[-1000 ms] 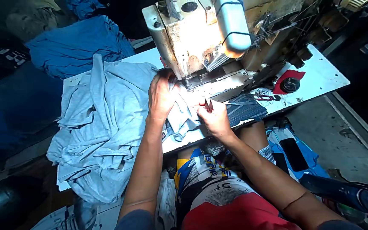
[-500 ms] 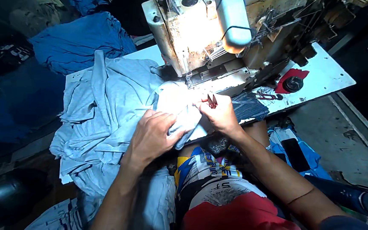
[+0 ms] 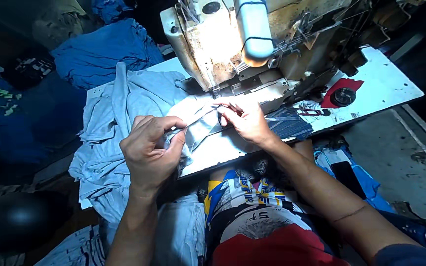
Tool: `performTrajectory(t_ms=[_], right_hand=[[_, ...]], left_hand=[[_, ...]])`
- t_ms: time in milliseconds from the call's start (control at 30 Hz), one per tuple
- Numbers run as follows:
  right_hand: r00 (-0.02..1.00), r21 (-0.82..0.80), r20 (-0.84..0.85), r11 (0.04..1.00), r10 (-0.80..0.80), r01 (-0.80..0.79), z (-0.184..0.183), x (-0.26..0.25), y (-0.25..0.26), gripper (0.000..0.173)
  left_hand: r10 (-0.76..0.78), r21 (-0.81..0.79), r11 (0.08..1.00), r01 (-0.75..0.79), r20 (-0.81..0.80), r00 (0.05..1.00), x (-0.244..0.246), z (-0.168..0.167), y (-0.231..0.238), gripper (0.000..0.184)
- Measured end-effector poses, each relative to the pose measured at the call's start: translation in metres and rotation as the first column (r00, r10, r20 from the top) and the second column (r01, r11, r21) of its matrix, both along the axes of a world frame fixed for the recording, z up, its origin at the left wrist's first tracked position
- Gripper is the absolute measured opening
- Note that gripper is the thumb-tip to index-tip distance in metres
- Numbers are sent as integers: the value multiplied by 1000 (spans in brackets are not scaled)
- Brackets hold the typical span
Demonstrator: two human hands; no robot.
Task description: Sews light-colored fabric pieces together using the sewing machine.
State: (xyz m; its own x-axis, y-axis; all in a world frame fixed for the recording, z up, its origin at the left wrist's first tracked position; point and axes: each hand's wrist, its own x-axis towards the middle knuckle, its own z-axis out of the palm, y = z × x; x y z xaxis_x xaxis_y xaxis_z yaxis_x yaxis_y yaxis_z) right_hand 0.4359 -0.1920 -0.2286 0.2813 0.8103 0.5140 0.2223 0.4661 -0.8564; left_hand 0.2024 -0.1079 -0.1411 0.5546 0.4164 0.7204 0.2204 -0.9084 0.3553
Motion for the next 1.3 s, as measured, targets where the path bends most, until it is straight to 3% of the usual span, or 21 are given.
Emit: performTrajectory(t_ms=[167,333,467,533,667,833,1033,1300], right_hand=[[975,31,-3,975,222,-222,15,-2,16,17],[959,11,-60,961,276,-276,3,6,0,10],[982,-10,-61,984,177,-178,-3,7,-3,8],[990,-25,-43,990,135,-136,-6,7,-5,11],[992,-139,18,983,123,-120,0,11,-3,28],[991,-195,127,980,50,-24,13,4,-2,36],[997,-85,76,996,-18,24,3,-5,2,31],[985,11,-27,986,169,-169,4,-12,8,18]], left_hand=[[-64,6,998,64,1,998,9,4,-1,14],[-192,-47,981,188,-95,977,6,6,6,15],[-39,-41,999,27,-342,939,8,3,13,29],[69,11,998,-70,-384,921,11,-2,16,19],[24,-45,998,-41,-337,941,15,0,20,11],[1,-138,990,-29,-204,979,11,0,20,18],[73,-95,991,-89,-160,984,6,3,20,21],[-16,-123,992,1,-120,993,15,2,14,22]])
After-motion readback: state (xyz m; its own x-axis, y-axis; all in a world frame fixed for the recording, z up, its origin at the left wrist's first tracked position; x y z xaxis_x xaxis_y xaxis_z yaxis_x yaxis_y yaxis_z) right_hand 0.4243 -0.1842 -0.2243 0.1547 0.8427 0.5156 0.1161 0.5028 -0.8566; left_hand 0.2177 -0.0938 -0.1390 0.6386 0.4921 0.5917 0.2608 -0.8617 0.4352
